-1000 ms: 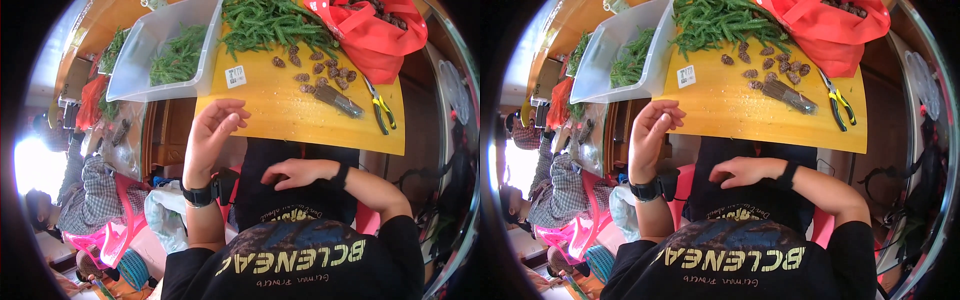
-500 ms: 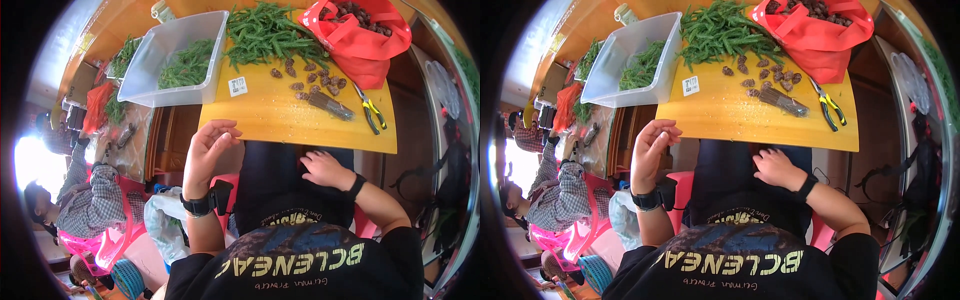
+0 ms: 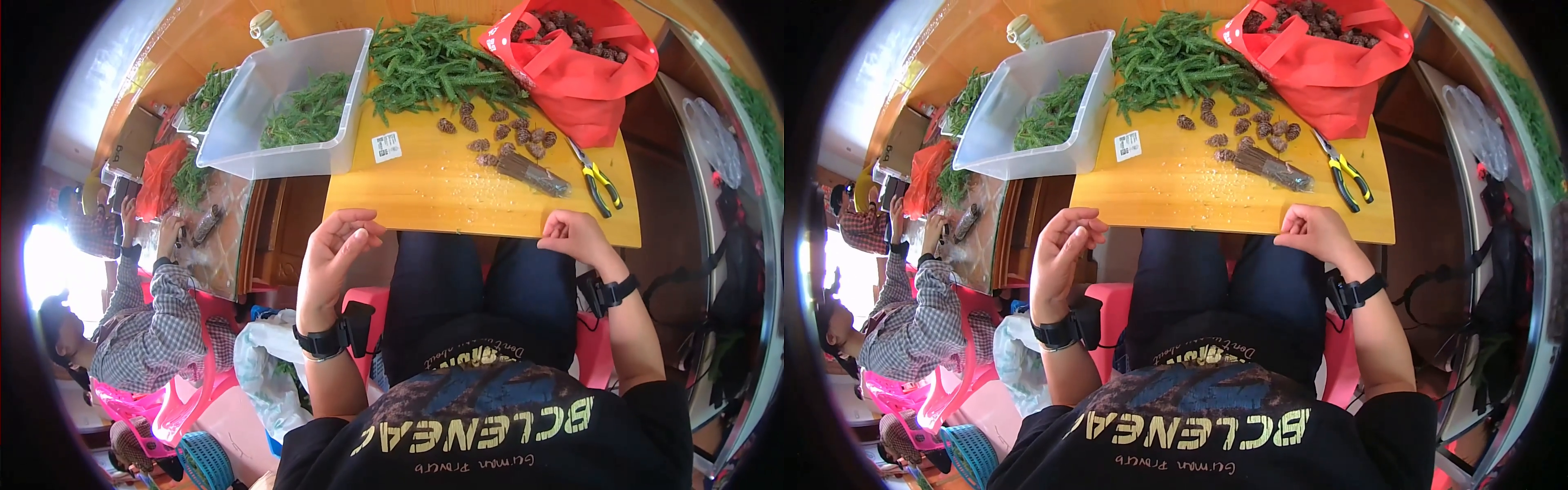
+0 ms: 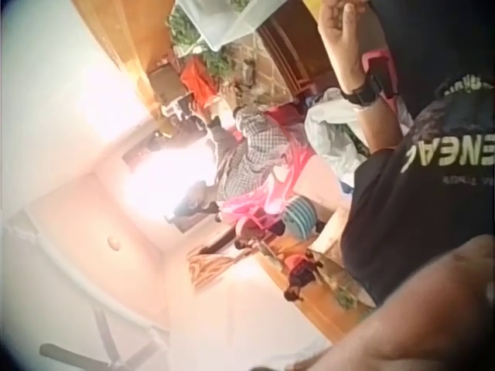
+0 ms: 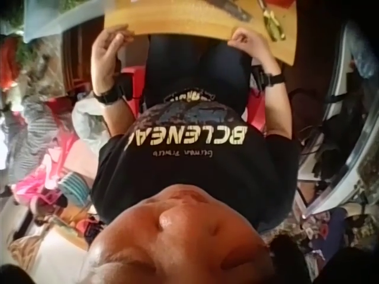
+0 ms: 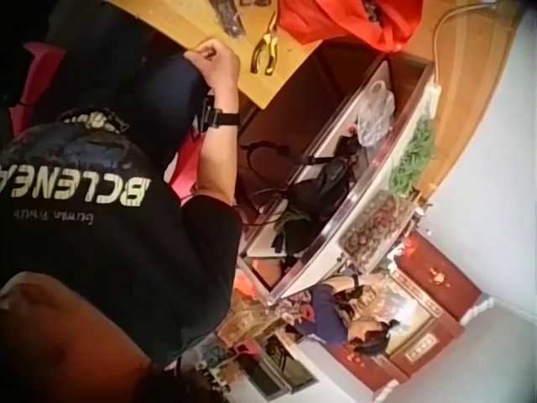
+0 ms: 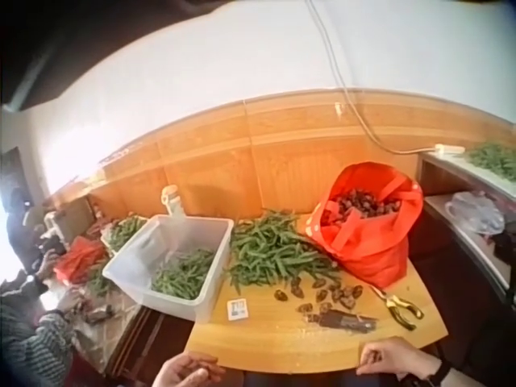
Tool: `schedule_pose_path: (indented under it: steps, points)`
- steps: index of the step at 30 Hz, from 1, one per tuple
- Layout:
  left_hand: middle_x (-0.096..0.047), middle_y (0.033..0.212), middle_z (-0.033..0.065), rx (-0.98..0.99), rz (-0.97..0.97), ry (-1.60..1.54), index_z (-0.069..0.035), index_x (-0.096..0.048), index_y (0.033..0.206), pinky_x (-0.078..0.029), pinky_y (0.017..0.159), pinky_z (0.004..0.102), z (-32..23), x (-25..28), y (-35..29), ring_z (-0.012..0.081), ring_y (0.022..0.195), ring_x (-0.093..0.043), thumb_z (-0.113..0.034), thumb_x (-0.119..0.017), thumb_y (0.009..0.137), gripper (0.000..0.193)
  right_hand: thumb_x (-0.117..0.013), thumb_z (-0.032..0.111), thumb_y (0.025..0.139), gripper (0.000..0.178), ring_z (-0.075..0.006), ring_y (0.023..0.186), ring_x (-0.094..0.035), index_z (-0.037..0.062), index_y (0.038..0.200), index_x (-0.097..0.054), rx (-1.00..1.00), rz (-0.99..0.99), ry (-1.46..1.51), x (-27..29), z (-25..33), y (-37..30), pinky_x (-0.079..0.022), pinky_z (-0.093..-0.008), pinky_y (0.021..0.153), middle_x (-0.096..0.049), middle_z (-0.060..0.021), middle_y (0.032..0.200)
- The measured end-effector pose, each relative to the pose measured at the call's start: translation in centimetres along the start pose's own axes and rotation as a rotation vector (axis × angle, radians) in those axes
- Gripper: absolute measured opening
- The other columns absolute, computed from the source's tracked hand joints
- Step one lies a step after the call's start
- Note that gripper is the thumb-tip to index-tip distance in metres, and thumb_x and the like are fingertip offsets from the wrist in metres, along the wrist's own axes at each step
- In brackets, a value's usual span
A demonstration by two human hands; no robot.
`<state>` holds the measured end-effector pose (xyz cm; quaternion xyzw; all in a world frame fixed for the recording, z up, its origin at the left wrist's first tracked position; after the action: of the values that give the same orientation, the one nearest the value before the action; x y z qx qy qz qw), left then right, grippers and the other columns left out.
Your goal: Trimming and sorting plant materials using handheld shears at a processing station.
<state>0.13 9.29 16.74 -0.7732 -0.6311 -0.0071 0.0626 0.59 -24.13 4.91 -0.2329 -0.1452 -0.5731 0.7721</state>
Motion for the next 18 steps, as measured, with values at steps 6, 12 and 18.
schedule_pose_path:
  steps: [6, 12, 18]
  points:
    - [-0.063, 0.094, 0.0078, 0.019, -0.034, -0.001, 0.002, -0.053, 0.111, -0.043, 0.075, 0.0225, 0.7, 0.6, 0.4, 0.0108, 0.081, -0.057, -0.009, -0.049, 0.091, 0.023, -0.075, 0.008, 0.066, 0.021, -0.0077, 0.054, -0.05, 0.0069, 0.07, -0.055, 0.021, -0.016, -0.091, -0.5, 0.0, 0.4, -0.04, -0.022, 0.051, -0.052, 0.0026, 0.059]
    - [-0.064, 0.093, 0.0102, 0.093, -0.042, 0.002, 0.002, -0.054, 0.11, -0.043, 0.075, 0.0228, 1.9, 1.7, 2.1, 0.0117, 0.082, -0.058, -0.008, -0.049, 0.09, 0.023, -0.073, 0.005, 0.066, 0.022, -0.011, 0.052, -0.051, 0.0087, 0.073, -0.052, 0.052, -0.075, -0.208, -0.1, 2.1, 3.0, -0.04, -0.0245, 0.05, -0.052, 0.0013, 0.058]
    - [-0.064, 0.092, 0.0101, 0.09, -0.046, 0.014, 0.002, -0.054, 0.11, -0.044, 0.074, 0.0231, 1.3, 3.3, 3.2, 0.0124, 0.081, -0.059, -0.009, -0.051, 0.09, 0.023, -0.073, 0.009, 0.064, 0.023, -0.0153, 0.054, -0.055, 0.0101, 0.074, -0.051, 0.07, -0.07, -0.26, -1.3, 3.0, 4.2, -0.04, -0.0276, 0.05, -0.053, -0.0003, 0.058]
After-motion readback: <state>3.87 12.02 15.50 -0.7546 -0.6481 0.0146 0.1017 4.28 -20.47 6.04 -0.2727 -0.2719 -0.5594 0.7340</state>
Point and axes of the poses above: each hand's wrist, its own y-axis towards the middle knuckle, its own x-axis out of the back of the hand, z = x × y, the point moved 8 cm from there along y, towards the middle knuckle
